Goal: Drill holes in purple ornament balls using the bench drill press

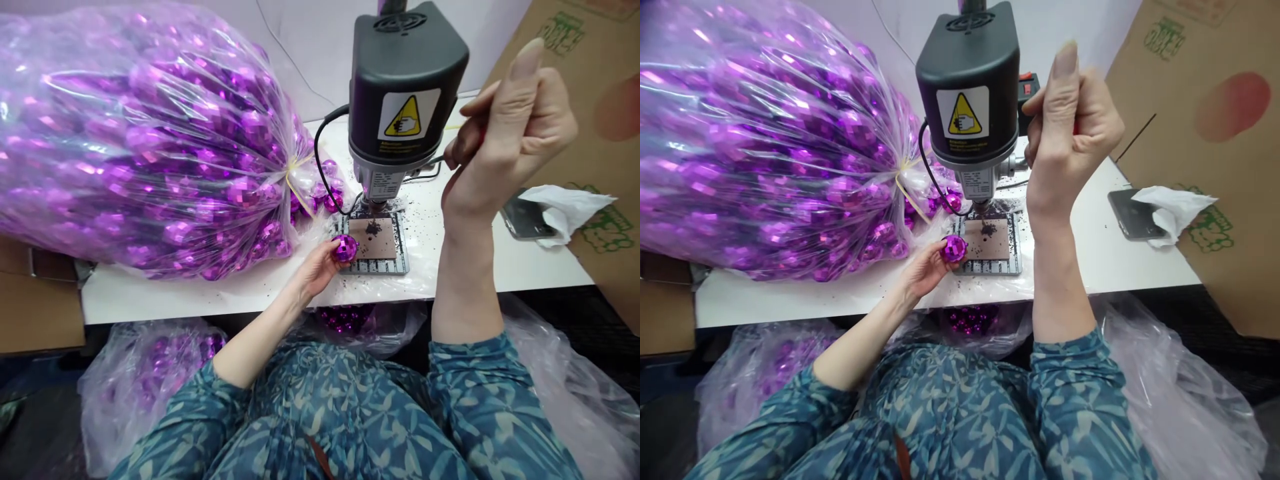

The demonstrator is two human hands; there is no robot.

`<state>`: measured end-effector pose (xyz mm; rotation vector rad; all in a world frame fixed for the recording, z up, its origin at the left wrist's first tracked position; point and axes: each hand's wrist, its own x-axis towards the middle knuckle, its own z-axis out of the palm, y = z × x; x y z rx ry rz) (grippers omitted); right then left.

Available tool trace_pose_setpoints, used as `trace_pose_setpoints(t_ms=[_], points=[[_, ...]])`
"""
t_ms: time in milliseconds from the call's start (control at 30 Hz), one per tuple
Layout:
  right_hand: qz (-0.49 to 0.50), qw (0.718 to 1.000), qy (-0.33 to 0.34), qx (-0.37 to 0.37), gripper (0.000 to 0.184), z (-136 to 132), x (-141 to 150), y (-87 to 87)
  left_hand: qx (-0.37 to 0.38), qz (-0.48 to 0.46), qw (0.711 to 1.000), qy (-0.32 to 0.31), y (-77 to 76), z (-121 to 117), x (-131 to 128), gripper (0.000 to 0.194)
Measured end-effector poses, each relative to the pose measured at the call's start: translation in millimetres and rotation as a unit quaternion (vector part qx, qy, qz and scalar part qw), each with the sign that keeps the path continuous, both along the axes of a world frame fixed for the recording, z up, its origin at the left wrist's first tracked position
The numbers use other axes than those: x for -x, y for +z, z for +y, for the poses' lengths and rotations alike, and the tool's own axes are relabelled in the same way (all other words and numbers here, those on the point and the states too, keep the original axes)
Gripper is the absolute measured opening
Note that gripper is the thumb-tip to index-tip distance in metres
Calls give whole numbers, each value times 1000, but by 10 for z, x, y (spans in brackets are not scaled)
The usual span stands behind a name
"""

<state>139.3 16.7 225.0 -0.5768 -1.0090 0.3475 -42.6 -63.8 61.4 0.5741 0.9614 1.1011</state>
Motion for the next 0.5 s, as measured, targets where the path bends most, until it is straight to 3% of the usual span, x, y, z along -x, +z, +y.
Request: trace_pose_setpoints(t_ms=[267, 500], points=[[-18, 1000, -11, 11, 61, 2, -12, -37, -135, 180, 973, 58, -236, 297, -86, 54], [-12, 1000, -8, 3, 58, -23, -8, -45, -191, 213, 958, 34, -288, 471, -159, 55]])
